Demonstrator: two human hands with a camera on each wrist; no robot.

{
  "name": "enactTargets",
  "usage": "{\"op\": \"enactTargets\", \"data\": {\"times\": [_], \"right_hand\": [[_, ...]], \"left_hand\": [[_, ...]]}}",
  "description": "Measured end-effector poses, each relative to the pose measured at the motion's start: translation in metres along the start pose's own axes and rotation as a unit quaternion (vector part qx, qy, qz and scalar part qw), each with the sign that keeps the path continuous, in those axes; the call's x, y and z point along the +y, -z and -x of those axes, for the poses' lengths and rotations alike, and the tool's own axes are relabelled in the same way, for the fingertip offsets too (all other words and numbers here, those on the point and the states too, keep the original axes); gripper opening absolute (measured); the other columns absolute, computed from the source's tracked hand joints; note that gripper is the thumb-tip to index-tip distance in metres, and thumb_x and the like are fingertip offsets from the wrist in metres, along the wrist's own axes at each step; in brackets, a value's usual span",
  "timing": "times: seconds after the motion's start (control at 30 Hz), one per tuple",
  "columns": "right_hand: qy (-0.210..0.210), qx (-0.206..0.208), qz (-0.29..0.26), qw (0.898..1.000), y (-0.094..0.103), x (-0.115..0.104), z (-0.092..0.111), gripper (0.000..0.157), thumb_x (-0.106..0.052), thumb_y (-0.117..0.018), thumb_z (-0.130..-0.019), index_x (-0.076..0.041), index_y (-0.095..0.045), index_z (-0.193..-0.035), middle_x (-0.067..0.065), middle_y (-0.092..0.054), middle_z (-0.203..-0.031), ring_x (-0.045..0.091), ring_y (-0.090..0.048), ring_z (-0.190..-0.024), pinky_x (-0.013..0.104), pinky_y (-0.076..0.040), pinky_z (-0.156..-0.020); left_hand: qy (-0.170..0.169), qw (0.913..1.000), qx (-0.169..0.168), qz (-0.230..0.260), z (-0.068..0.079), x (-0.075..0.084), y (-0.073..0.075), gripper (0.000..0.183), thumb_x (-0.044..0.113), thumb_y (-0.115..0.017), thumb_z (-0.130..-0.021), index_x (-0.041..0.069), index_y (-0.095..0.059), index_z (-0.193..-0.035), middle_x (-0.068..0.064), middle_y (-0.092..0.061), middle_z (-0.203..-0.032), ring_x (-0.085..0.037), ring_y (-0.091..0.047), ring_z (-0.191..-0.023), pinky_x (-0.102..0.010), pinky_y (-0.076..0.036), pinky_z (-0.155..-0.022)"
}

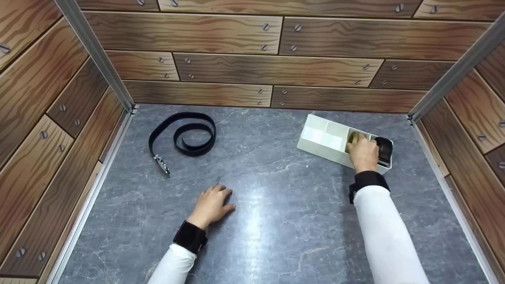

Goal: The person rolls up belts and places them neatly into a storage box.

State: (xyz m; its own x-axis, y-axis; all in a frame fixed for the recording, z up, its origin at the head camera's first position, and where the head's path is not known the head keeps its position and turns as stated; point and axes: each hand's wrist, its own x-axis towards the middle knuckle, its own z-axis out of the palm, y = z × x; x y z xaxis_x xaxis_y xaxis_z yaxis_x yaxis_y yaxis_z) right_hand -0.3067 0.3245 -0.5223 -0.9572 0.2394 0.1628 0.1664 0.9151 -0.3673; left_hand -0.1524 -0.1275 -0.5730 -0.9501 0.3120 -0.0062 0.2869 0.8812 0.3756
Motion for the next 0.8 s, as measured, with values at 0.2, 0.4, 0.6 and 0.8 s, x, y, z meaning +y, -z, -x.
{"op": "enactTargets", "data": {"times": [0.2, 0.4, 0.6, 0.8], "right_hand": [[-0.023, -0.004, -0.031, 0.999, -0.001, 0.0, 0.003, 0.052, -0.018, -0.064, -0.09, 0.004, -0.048, -0.134, 0.044, -0.049, -0.116, 0.057, -0.044, -0.114, 0.062, -0.039, -0.094], [-0.027, 0.016, -0.041, 0.999, 0.0, 0.001, 0.007, 0.053, -0.018, -0.065, -0.089, 0.004, -0.048, -0.134, 0.044, -0.05, -0.114, 0.057, -0.046, -0.112, 0.061, -0.04, -0.093], [-0.041, 0.01, -0.036, 0.998, 0.003, -0.001, 0.011, 0.056, -0.021, -0.065, -0.09, -0.001, -0.046, -0.139, 0.042, -0.047, -0.118, 0.056, -0.044, -0.115, 0.063, -0.04, -0.092], [-0.028, 0.04, 0.019, 0.999, 0.006, -0.014, 0.016, 0.059, -0.026, -0.065, -0.091, -0.005, -0.045, -0.143, 0.036, -0.044, -0.125, 0.052, -0.041, -0.117, 0.063, -0.038, -0.089]], "left_hand": [[0.005, 1.0, -0.002, -0.002, -0.001, 0.001, 0.001, 0.051, 0.038, -0.074, -0.086, 0.006, -0.065, -0.124, -0.017, -0.059, -0.124, -0.04, -0.054, -0.116, -0.059, -0.043, -0.091], [0.002, 1.0, -0.002, -0.002, -0.001, 0.002, 0.001, 0.05, 0.037, -0.074, -0.086, 0.006, -0.065, -0.124, -0.017, -0.06, -0.123, -0.041, -0.055, -0.114, -0.059, -0.044, -0.089], [0.0, 1.0, -0.003, 0.0, -0.001, 0.001, 0.0, 0.05, 0.037, -0.074, -0.086, 0.006, -0.065, -0.124, -0.017, -0.06, -0.123, -0.041, -0.055, -0.113, -0.059, -0.044, -0.089], [0.009, 0.9998, -0.011, 0.013, -0.004, -0.004, 0.003, 0.049, 0.036, -0.074, -0.086, 0.006, -0.065, -0.125, -0.016, -0.061, -0.122, -0.039, -0.056, -0.114, -0.059, -0.043, -0.092]]}}
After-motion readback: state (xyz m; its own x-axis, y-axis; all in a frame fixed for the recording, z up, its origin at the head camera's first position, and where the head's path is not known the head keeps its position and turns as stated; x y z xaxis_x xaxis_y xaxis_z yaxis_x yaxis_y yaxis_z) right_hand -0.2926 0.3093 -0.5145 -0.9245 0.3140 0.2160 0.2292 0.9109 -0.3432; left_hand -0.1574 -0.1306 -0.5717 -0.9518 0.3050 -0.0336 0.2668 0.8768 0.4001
